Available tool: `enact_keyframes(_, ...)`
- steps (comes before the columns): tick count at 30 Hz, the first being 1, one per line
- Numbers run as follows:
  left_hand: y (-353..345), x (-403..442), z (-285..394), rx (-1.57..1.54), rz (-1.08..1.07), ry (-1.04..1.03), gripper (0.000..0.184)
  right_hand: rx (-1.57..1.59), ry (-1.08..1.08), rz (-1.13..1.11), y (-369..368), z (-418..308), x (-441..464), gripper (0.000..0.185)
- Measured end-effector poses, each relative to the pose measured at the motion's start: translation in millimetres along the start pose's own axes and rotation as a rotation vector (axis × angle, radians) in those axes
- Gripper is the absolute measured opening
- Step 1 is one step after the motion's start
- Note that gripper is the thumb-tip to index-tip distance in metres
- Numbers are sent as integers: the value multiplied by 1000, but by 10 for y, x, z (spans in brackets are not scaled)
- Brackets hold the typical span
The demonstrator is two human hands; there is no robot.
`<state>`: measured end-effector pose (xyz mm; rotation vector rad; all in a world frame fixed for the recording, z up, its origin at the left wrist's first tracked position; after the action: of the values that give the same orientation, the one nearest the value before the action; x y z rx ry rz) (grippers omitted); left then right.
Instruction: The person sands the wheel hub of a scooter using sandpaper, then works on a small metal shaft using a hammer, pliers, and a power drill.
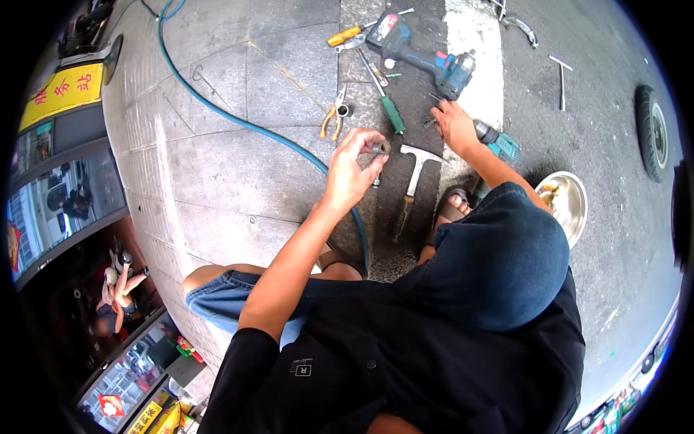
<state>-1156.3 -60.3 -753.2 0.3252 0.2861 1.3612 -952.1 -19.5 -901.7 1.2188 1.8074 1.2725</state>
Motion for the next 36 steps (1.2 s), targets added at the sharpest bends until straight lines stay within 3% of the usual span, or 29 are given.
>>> enact_keyframes(1,20,23,-2,4,2,-2,32,-66,-64,-134,-132,69,-29,33)
enact_keyframes(3,35,4,-127,-107,20,104,33,-48,-34,-19,-65,49,-96,27)
enact_keyframes(5,-17,-28,-304,-180,-12,197,34,336,-253,-73,-171,193,-238,22)
enact_keyframes(6,-45,-39,-380,-259,-12,245,35,549,-173,131,94,42,-272,19)
enact_keyframes(10,-248,-49,-664,-466,-36,382,37,828,-467,-45,144,-123,-483,16)
enact_keyframes(12,-322,-46,-894,-458,-16,403,36,805,-462,28,176,-159,-582,17)
enact_keyframes(15,-438,-22,-1244,-277,-48,419,34,803,-435,115,115,-129,-636,20)
enact_keyframes(18,-591,54,-1319,117,-131,367,35,909,-524,100,-69,-7,-681,17)
enact_keyframes(21,-768,115,-1314,269,-173,306,35,886,-527,77,-108,88,-629,15)
enact_keyframes(26,-660,30,-1447,163,-117,291,49,789,-426,66,-94,155,-444,18)
enact_keyframes(29,-241,-182,-1355,11,-259,427,46,621,-244,128,-24,127,-212,16)
enact_keyframes(31,206,-357,-1082,-13,-324,536,44,617,-278,-6,32,49,44,15)
enact_keyframes(33,716,-476,-767,171,-338,498,40,315,-191,161,191,-33,338,18)
enact_keyframes(36,1266,-554,-576,309,-259,405,36,299,-191,117,-22,-74,848,23)
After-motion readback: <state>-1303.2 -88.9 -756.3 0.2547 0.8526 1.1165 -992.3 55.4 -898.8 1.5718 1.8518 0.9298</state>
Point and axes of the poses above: each hand's wrist, its own x-axis towards the middle knuckle, its own y-axis out of the back of the hand, z = x × y, the point moved 9 cm from there along x, towards the middle knuckle, and after that the axes turned 3 degrees about z, right-handed, at the moved point
